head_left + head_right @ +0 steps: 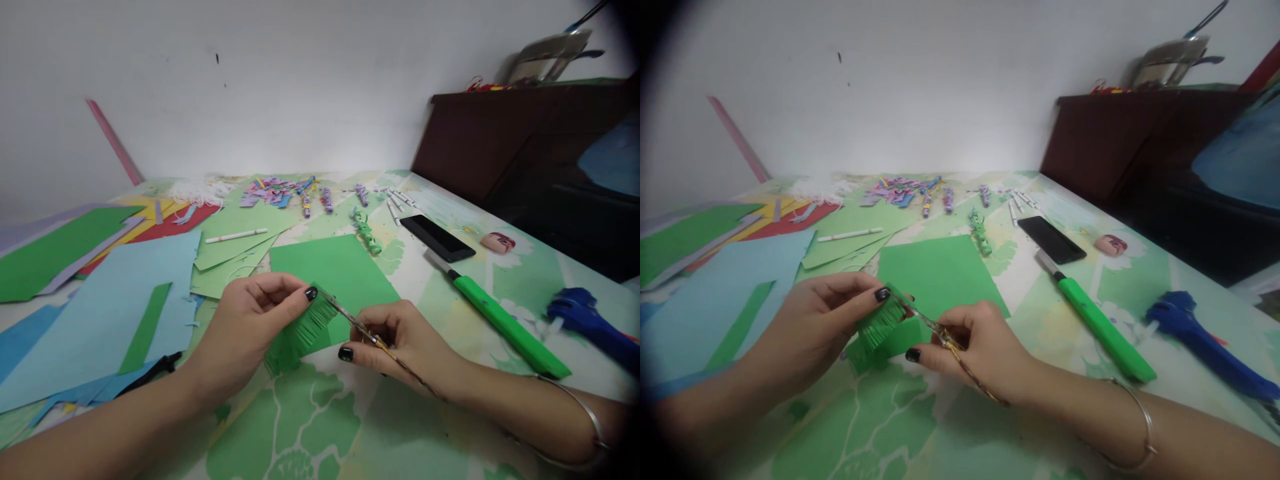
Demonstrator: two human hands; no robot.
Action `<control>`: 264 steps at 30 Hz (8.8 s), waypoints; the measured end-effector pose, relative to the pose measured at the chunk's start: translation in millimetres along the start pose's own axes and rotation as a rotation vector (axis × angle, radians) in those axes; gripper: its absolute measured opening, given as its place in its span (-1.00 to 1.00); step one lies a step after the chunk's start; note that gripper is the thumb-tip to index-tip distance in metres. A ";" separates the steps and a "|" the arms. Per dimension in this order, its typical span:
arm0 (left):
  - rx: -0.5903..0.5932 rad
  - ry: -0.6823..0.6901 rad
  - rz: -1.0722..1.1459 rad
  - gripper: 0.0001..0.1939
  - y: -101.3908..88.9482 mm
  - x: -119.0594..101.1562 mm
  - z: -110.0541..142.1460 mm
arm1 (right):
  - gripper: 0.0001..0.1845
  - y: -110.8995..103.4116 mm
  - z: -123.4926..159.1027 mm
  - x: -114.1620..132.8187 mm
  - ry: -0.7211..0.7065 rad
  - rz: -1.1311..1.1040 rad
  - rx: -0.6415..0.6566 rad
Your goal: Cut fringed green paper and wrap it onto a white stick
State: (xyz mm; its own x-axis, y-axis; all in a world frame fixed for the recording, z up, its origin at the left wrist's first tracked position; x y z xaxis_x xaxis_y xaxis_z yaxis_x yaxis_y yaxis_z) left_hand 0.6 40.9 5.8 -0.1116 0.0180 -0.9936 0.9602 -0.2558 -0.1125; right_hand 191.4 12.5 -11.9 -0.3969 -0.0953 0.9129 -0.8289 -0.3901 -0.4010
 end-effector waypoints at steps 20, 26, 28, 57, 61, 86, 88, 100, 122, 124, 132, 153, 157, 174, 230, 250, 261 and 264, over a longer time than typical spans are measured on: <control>0.003 -0.011 0.033 -0.81 -0.6 1.9 -0.8 | -0.61 -0.5 -1.2 -0.1 0.019 0.013 -0.017; 0.015 -0.017 0.100 -0.83 0.0 0.9 1.6 | -0.60 -1.7 -1.0 -0.8 0.023 0.014 -0.020; 0.025 -0.019 0.128 -0.84 0.4 -0.2 1.5 | -0.60 -1.8 -1.6 -0.4 0.024 0.013 -0.013; 0.004 -0.022 0.092 -0.86 0.5 -1.3 1.1 | -0.58 -2.3 -1.7 -2.6 0.022 0.037 -0.038; -0.003 -0.025 0.081 -0.86 0.4 -0.4 1.4 | -0.58 -2.9 -2.5 -2.7 0.010 0.063 -0.044; -0.005 -0.016 0.069 -0.85 0.7 -0.4 -0.9 | -0.58 -1.9 -2.2 -3.3 0.014 0.121 -0.063; -0.006 -0.017 0.061 -0.85 0.7 -0.3 -0.9 | -0.58 -2.0 -1.7 -3.4 0.017 0.107 -0.062; -0.039 -0.007 0.147 -0.84 -2.2 2.6 -1.8 | -0.64 -2.2 2.2 3.6 0.004 -0.097 0.015; -0.030 -0.005 0.067 -0.85 1.1 1.9 -1.8 | -0.62 -2.0 0.5 1.1 0.030 -0.023 -0.010; -0.020 -0.008 0.059 -0.84 1.1 2.1 -1.6 | -0.62 -2.1 0.3 1.1 0.025 -0.023 -0.013; -0.021 0.005 0.039 -0.85 0.8 2.7 -1.4 | -0.63 -1.7 -2.0 -1.4 0.012 -0.021 -0.023; -0.009 -0.016 0.040 -0.83 1.4 0.1 -0.3 | -0.62 -3.1 -3.2 -0.6 0.033 0.013 -0.043; -0.011 -0.011 0.023 -0.83 1.0 -0.8 0.3 | -0.61 -2.9 -2.8 -0.6 0.040 0.017 -0.036; -0.024 -0.011 0.038 -0.84 0.8 -0.3 -0.1 | -0.59 -2.5 -1.6 0.1 0.042 0.043 -0.046; -0.026 -0.003 0.030 -0.84 0.5 2.7 -1.5 | -0.54 -2.6 -2.9 -2.7 0.029 -0.030 -0.037; -0.057 0.011 0.054 -0.85 -1.1 2.2 -0.1 | -0.61 -1.1 1.7 -0.4 0.012 -0.150 0.008; -0.042 -0.001 0.077 -0.85 -1.3 3.8 -0.7 | -0.60 -3.1 1.4 -1.0 0.010 -0.209 0.015; -0.040 -0.011 0.062 -0.84 -1.2 3.8 0.2 | -0.61 -2.6 1.1 -1.3 -0.008 -0.177 0.015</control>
State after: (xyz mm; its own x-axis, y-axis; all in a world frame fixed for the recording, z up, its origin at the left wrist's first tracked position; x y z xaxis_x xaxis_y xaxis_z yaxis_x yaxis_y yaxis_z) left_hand -1.0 41.1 2.2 -0.0546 -0.0078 -0.9985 0.9748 -0.2170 -0.0516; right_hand 194.6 12.6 -12.0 -0.2422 -0.0309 0.9697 -0.8797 -0.4146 -0.2329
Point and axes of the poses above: each hand's wrist, its own z-axis away from the middle knuckle, its own y-axis out of the palm, x = y × z, the point moved 2 cm from there along -z, towards the middle knuckle, and after that the axes turned 1 degree about -y, right-handed, at the moved point
